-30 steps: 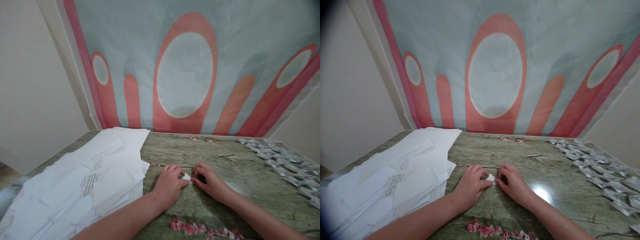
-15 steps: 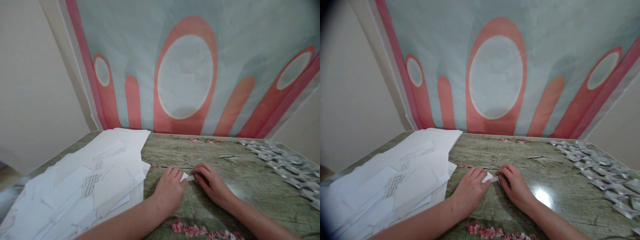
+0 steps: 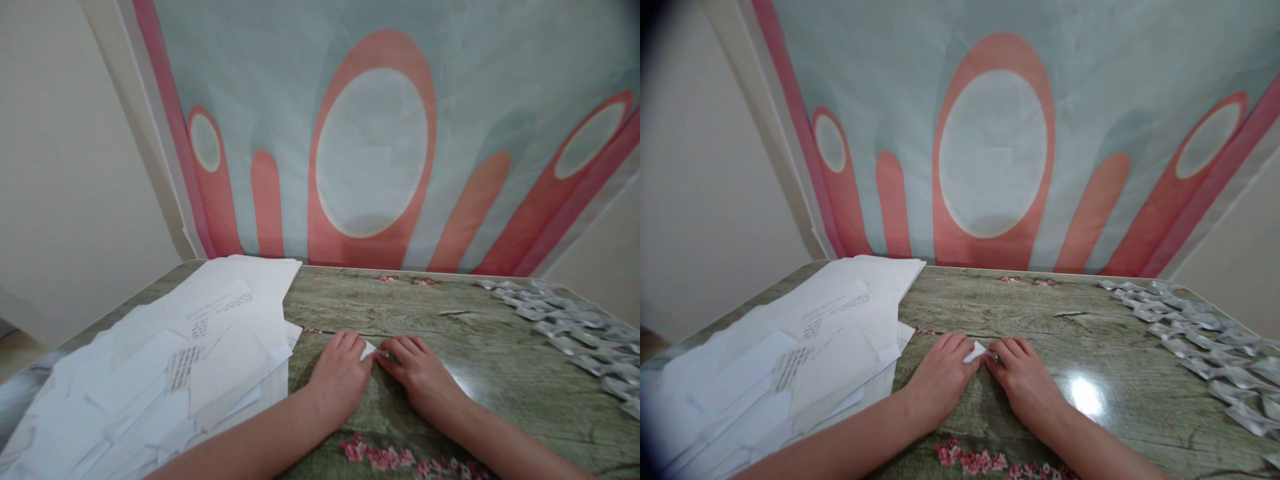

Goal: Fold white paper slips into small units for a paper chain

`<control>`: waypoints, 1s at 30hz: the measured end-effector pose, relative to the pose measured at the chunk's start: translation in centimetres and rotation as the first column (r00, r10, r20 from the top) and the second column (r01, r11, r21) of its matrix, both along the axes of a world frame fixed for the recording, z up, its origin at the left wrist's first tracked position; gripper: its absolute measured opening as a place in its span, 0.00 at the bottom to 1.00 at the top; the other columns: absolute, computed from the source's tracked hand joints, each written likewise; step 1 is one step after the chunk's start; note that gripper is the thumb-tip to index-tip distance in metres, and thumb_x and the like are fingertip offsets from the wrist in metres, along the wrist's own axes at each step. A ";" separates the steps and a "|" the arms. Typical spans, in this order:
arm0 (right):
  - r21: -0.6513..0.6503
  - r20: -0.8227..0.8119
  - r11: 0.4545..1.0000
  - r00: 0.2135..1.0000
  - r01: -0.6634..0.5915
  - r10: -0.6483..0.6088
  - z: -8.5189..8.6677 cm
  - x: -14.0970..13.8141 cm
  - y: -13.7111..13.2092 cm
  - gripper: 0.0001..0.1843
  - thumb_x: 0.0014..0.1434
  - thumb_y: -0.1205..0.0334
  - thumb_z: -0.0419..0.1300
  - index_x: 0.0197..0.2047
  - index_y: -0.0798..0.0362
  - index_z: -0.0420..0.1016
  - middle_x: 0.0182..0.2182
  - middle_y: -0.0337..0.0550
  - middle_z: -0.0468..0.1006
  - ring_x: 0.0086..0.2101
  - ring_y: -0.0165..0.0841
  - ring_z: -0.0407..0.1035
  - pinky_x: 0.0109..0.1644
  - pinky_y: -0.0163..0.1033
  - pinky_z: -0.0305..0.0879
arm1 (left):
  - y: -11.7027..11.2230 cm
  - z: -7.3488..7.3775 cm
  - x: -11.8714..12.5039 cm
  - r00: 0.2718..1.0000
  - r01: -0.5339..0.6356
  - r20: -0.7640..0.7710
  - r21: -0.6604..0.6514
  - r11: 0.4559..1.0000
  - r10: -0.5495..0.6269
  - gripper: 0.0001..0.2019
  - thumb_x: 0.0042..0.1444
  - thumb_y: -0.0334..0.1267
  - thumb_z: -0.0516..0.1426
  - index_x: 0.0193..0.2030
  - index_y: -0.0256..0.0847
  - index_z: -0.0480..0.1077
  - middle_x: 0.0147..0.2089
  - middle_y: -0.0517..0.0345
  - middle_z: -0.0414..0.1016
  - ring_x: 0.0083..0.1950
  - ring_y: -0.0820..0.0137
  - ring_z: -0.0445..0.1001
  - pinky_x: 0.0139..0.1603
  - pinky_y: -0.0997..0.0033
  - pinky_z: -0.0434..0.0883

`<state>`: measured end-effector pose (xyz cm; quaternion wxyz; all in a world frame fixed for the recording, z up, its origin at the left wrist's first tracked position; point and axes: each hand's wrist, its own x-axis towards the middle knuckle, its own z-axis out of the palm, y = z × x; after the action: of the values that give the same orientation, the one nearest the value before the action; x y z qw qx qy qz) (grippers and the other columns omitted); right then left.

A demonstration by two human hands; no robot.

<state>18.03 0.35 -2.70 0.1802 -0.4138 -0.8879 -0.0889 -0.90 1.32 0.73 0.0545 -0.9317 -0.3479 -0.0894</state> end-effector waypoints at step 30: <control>-0.053 0.032 0.996 0.997 0.071 -0.069 -0.2 -0.4 -0.1 0.09 0.59 0.71 0.57 0.41 0.53 0.75 0.39 0.45 0.74 0.40 0.38 0.65 0.44 0.44 0.60 | 0.0 0.1 -0.3 0.999 -0.047 -0.025 0.017 0.999 0.048 0.12 0.62 0.35 0.49 0.47 0.42 0.72 0.41 0.51 0.69 0.48 0.60 0.63 0.49 0.59 0.60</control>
<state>17.63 0.22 -2.88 0.1524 -0.4481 -0.8775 -0.0771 -1.15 1.29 0.81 0.0686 -0.9237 -0.3685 -0.0788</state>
